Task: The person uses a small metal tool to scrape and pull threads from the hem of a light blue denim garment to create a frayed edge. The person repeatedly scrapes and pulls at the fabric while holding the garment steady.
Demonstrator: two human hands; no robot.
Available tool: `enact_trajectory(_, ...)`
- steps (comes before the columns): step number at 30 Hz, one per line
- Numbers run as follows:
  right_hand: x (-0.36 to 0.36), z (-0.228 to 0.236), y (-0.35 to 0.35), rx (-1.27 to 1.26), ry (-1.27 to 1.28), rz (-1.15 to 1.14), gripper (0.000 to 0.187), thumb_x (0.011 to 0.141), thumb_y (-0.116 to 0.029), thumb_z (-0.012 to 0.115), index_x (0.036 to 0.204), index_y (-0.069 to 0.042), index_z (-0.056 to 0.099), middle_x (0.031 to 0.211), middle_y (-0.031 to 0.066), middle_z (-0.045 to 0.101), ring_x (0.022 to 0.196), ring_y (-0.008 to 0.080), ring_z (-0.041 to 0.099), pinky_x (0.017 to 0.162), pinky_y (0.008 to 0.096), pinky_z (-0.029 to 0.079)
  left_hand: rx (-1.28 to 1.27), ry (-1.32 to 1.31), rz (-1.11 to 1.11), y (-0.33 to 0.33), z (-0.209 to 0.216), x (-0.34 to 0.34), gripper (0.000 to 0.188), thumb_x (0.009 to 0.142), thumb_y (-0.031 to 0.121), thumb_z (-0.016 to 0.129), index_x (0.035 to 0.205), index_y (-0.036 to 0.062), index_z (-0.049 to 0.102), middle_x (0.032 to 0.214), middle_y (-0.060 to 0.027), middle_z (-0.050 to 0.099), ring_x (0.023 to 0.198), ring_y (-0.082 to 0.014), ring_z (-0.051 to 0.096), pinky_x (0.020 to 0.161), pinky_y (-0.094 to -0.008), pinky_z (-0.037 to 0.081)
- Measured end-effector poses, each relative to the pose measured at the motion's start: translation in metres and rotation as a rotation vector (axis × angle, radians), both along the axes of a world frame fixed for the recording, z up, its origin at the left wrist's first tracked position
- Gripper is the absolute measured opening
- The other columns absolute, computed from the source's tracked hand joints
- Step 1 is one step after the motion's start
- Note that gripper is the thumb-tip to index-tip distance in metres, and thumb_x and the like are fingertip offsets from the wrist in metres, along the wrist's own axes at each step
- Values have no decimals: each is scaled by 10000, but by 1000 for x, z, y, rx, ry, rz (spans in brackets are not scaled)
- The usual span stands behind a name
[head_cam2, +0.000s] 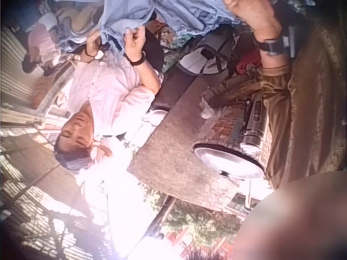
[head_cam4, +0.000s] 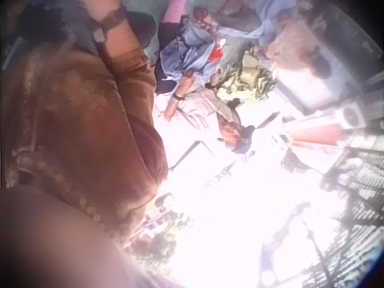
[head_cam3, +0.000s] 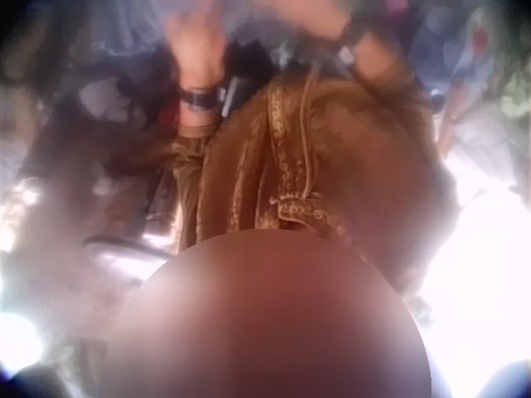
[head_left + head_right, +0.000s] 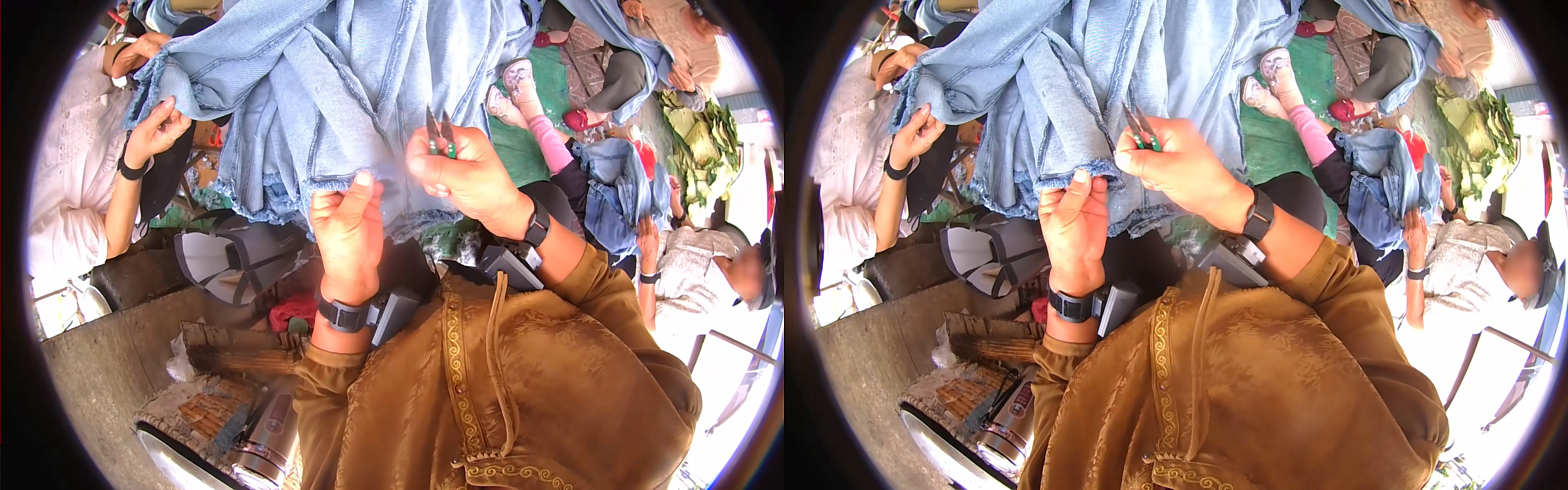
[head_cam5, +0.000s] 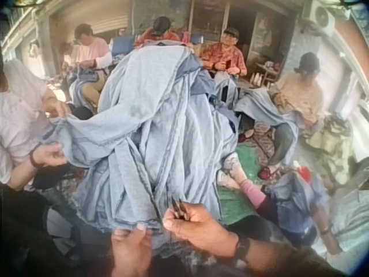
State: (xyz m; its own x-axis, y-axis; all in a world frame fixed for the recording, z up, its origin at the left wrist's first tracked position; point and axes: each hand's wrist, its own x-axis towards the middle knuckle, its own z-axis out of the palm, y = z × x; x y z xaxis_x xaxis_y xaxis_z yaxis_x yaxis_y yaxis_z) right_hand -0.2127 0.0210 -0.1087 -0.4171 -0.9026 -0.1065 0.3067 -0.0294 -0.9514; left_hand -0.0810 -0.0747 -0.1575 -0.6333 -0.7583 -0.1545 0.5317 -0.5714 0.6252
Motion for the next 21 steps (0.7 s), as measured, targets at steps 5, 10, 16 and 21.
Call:
enact_trajectory(5,-27,-10,21,229,395,-295,102,809,-78,622,888,-15,608,744,-17,550,689,80,513,641,235,442,11,-55,20,0,3,2,97,828,-35,624,862,56,631,853,-59,658,762,-148,619,732,-296,516)
enact_trajectory(10,-9,-4,8,31,767,-200,412,727,-78,680,1132,-60,606,957,98,604,914,211,578,829,314,466,-209,-177,57,1,-14,-1,121,807,-49,649,836,62,609,826,-55,649,735,-139,617,731,-288,517)
enact_trajectory(16,-7,-23,-33,-15,1079,12,224,752,-100,659,954,-20,606,858,123,599,792,211,604,665,311,465,-68,57,-80,9,-20,-6,100,860,20,598,953,-7,574,980,-81,629,910,-180,605,870,-335,490)
enact_trajectory(21,-15,-24,-37,4,857,5,164,780,-89,636,905,6,590,784,104,604,699,206,594,640,308,466,514,139,-17,-10,-35,15,315,895,249,578,1040,-30,549,1035,-171,606,1030,-314,567,906,-404,485)
